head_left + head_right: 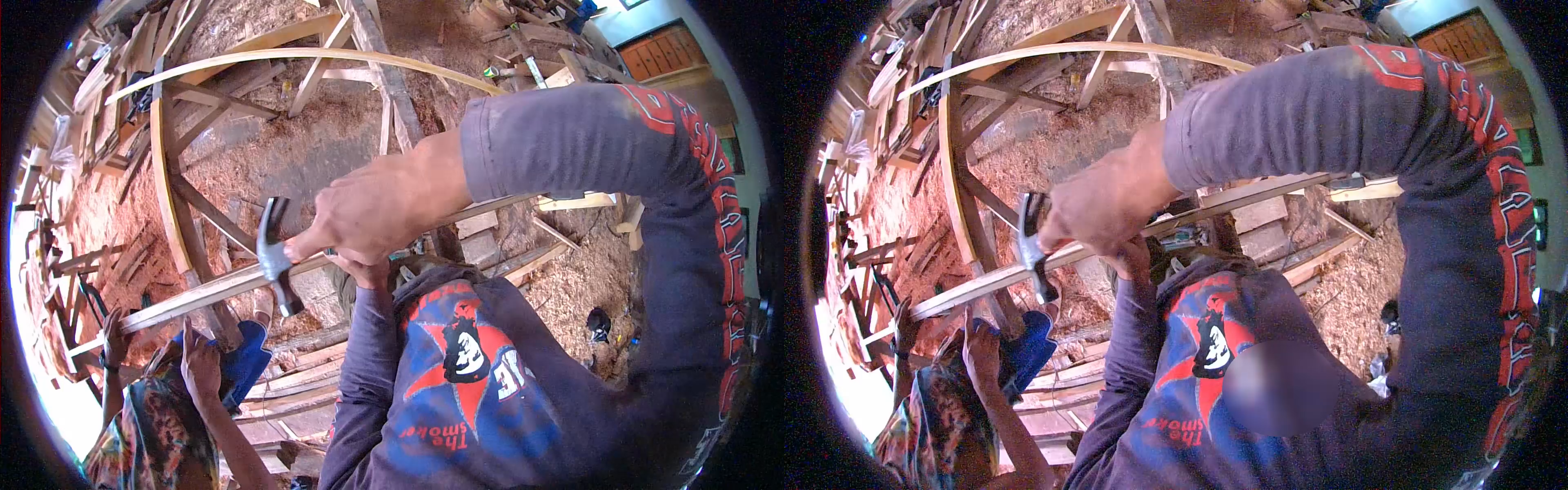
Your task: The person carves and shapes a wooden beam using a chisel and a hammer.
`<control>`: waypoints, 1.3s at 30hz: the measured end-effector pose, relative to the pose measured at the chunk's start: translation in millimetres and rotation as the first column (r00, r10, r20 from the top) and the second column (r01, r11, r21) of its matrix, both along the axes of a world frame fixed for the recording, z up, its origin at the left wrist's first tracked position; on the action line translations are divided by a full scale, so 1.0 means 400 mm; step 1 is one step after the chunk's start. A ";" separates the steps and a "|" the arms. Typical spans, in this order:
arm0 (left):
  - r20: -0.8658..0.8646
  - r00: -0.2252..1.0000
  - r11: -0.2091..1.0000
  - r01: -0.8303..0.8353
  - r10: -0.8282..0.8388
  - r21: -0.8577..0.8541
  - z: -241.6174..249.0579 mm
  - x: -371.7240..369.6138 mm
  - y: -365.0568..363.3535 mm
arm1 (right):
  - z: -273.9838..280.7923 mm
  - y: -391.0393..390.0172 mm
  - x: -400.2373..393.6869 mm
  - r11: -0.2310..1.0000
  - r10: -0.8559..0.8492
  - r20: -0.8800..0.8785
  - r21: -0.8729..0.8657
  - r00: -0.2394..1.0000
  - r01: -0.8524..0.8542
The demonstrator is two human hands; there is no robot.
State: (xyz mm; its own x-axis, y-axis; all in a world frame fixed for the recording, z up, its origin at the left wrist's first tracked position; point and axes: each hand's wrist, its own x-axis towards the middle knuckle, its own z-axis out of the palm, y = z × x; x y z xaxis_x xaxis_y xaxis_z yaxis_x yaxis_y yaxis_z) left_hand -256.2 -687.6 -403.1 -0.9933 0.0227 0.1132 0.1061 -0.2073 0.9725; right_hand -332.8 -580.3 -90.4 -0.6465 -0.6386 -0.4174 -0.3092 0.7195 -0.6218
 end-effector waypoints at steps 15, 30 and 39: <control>0.109 0.982 0.985 0.144 -0.154 0.094 0.210 -0.051 -0.009 | -0.084 0.090 0.070 0.983 -0.165 -0.133 -0.109 0.977 0.151; 0.671 0.703 0.795 -0.259 -0.234 0.548 0.271 -0.148 0.041 | -0.168 0.327 0.421 0.232 -0.965 0.033 -0.371 0.262 0.899; 0.313 0.937 0.895 -0.001 -0.155 0.446 0.388 -0.159 0.091 | -0.333 0.332 0.617 -0.100 -0.995 -0.006 -0.169 -0.103 0.980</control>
